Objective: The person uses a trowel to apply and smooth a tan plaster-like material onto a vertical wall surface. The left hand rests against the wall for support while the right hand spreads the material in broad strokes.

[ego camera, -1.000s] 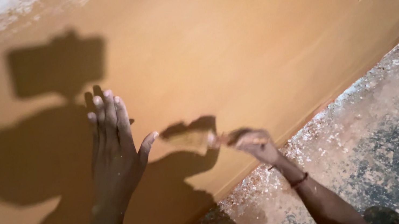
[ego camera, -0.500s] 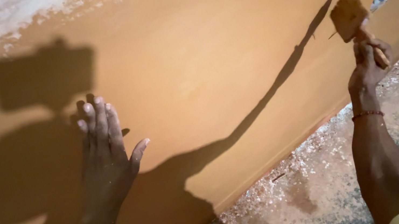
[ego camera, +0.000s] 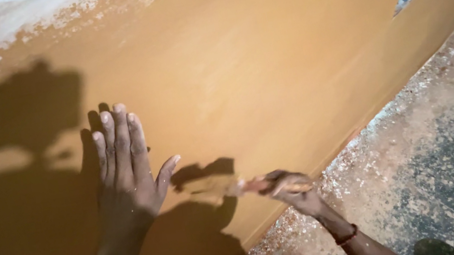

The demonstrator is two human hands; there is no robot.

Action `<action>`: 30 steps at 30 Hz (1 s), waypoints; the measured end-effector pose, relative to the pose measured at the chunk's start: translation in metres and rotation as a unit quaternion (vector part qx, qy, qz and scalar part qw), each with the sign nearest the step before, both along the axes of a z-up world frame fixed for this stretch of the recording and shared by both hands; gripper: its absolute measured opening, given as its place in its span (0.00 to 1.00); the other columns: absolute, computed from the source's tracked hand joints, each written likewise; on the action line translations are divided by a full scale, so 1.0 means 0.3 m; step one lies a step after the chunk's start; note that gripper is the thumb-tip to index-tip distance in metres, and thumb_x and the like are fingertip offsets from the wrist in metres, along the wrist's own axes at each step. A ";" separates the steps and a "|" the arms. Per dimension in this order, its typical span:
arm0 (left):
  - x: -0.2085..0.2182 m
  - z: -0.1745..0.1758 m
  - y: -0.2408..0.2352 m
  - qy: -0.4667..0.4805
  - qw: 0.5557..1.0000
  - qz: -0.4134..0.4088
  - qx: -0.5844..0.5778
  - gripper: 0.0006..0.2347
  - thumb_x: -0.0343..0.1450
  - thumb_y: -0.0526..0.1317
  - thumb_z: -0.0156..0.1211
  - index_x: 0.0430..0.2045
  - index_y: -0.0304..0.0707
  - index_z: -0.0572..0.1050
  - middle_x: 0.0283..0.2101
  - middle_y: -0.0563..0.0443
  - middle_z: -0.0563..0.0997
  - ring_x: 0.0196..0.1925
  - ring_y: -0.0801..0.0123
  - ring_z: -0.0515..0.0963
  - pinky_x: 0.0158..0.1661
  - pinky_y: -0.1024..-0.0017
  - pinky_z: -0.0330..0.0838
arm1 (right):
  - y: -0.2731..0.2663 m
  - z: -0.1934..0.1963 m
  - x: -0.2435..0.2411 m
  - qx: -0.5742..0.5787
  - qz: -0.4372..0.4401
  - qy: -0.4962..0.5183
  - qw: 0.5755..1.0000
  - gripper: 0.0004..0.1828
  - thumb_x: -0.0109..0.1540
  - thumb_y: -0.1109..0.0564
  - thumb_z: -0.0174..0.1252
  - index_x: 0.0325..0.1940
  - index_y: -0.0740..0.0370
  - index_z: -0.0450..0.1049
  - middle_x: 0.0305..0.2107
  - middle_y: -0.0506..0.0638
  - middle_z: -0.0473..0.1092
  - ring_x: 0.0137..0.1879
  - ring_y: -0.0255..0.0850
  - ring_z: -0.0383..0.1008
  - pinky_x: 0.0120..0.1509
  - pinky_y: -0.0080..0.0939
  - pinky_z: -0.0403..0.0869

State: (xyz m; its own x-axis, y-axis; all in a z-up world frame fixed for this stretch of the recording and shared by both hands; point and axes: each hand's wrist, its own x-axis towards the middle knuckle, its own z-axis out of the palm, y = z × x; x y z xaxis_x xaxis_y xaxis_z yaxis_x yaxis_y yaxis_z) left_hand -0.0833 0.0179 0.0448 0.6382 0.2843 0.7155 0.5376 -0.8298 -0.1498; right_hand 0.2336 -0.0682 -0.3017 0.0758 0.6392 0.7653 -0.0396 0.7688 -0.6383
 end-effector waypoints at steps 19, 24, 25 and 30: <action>-0.120 -0.003 0.021 -0.005 0.998 0.056 0.010 0.39 0.71 0.50 0.63 0.69 0.15 0.54 0.74 0.19 0.54 0.79 0.32 0.51 0.74 0.40 0.47 | 0.066 0.643 0.876 0.113 -0.407 0.159 0.893 0.05 0.71 0.64 0.64 0.47 0.62 0.73 0.45 0.48 0.71 0.52 0.37 0.75 0.63 0.38 0.81; -0.099 0.003 0.022 -0.023 0.999 0.035 0.006 0.39 0.71 0.50 0.63 0.69 0.15 0.53 0.74 0.19 0.54 0.78 0.31 0.51 0.73 0.38 0.47 | 0.078 0.511 0.626 0.033 -0.485 -0.018 0.874 0.06 0.72 0.63 0.59 0.40 0.61 0.77 0.37 0.46 0.74 0.39 0.29 0.71 0.43 0.28 0.76; -0.096 0.005 0.021 -0.026 0.999 0.033 0.005 0.39 0.71 0.50 0.63 0.69 0.15 0.53 0.74 0.19 0.54 0.78 0.31 0.51 0.73 0.38 0.47 | 0.073 0.459 0.515 0.106 -0.447 -0.083 0.884 0.07 0.72 0.65 0.57 0.40 0.63 0.77 0.38 0.52 0.75 0.41 0.34 0.75 0.43 0.29 0.77; -0.065 0.022 0.025 -0.029 0.999 0.017 0.018 0.40 0.72 0.49 0.65 0.70 0.16 0.52 0.75 0.20 0.52 0.79 0.33 0.50 0.74 0.38 0.46 | 0.023 0.241 0.003 0.048 -0.039 -0.093 0.994 0.08 0.73 0.56 0.63 0.43 0.63 0.79 0.47 0.55 0.78 0.58 0.49 0.77 0.65 0.52 0.79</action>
